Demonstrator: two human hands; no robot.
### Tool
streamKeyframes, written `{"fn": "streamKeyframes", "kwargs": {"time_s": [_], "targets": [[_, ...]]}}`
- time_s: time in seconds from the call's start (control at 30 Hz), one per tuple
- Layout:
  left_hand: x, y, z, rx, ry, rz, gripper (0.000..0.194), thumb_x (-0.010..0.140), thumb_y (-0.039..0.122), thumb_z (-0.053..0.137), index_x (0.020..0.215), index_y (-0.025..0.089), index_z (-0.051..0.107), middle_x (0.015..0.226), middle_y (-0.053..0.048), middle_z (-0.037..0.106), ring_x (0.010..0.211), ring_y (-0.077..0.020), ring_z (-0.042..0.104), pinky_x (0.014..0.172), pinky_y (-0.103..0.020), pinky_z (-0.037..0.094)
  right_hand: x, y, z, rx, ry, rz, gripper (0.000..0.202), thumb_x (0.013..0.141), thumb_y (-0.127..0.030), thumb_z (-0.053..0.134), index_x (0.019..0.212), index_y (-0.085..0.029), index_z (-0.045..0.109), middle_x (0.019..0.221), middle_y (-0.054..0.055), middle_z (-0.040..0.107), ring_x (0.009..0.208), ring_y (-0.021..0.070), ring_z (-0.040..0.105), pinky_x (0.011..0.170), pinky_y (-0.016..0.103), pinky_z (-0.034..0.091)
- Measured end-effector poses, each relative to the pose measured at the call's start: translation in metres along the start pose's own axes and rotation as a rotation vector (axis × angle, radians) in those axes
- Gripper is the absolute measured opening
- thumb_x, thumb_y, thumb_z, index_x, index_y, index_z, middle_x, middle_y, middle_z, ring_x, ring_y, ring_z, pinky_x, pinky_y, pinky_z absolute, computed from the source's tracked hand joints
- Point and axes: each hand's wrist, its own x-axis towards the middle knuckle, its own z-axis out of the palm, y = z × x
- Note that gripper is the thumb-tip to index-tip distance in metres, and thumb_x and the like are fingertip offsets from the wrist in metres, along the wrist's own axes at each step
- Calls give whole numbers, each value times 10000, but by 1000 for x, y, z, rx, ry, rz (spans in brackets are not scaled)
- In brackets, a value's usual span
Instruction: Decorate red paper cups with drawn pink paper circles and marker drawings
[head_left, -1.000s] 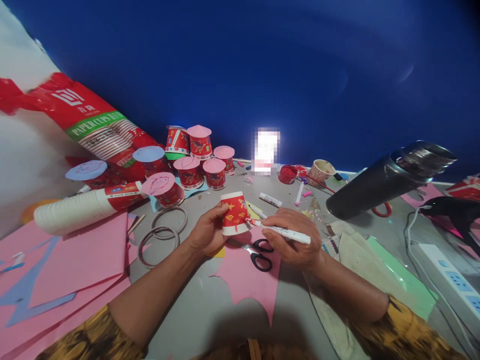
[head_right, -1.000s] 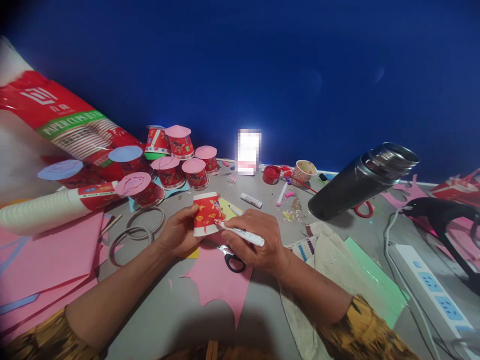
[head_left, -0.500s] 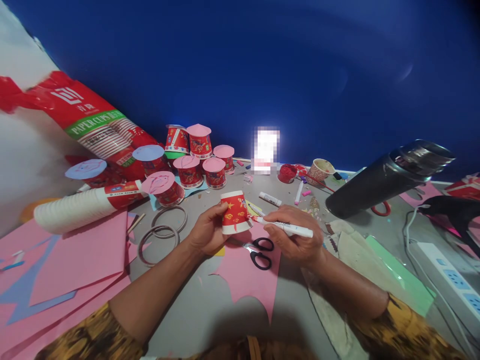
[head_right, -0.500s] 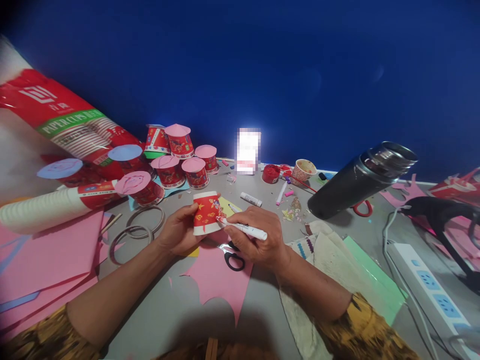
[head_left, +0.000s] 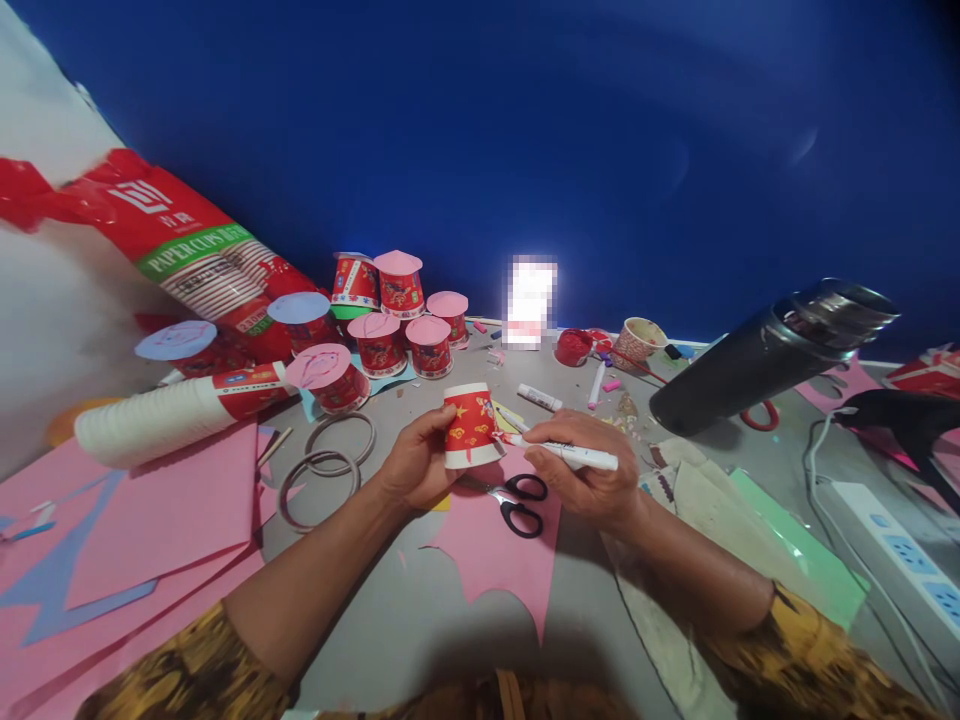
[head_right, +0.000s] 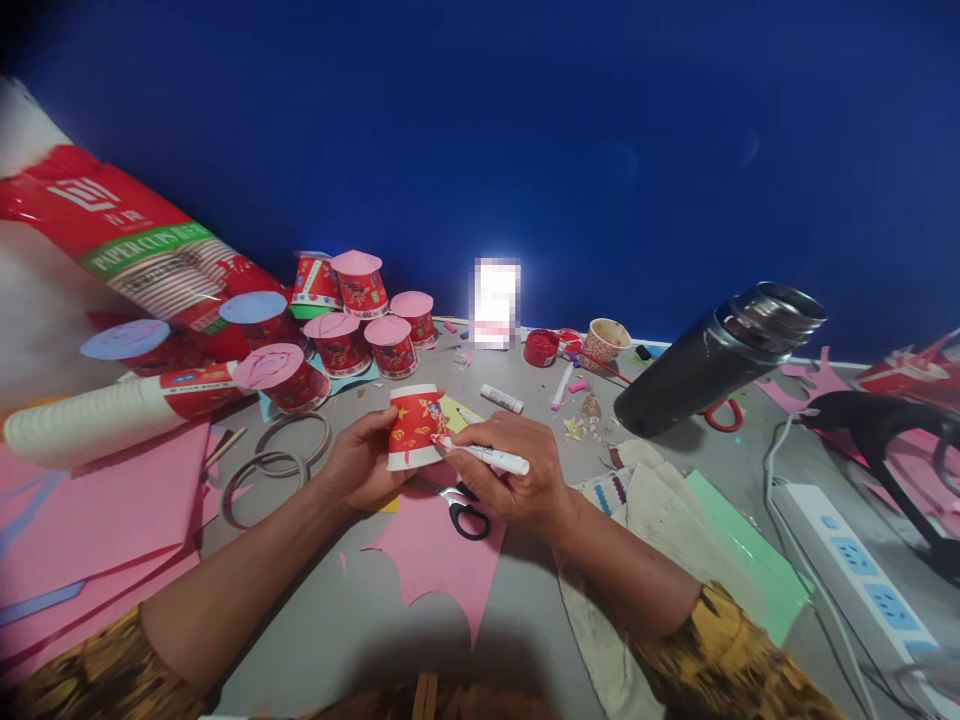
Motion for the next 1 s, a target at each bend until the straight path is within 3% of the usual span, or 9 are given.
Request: {"fn": "streamKeyframes", "kwargs": {"time_s": [0.27,0.53,0.73,1.0], "targets": [[-3,2,2,10,38,-5,516,894,273,628,1354,39,613,1064,-191,797,916,-299,777,882,-441,623,2,-3,-2,31,-15,-10,133,950,-160,619,862,-203,710,666,31,740,529,153,630,528,291,495],[0,1,3,-23,15,-9,549,868,251,627,1374,41,598,1063,-182,800,1015,-309,769,1023,-496,575,1,-1,-2,48,16,0,115,925,-132,644,881,-206,719,722,35,762,610,171,683,598,294,525],[-2,3,5,-11,22,-18,552,872,266,619,1375,39,600,1042,-181,806,962,-295,783,1031,-496,572,0,-1,-5,139,-93,86,168,942,-135,590,825,-196,693,681,30,721,571,147,630,559,272,482],[-2,2,1,-1,18,-8,538,866,263,645,1362,55,627,1070,-179,805,996,-308,776,1035,-501,568,0,0,-6,131,-81,89,152,942,-138,599,839,-192,697,694,33,729,591,148,646,590,266,506]]}}
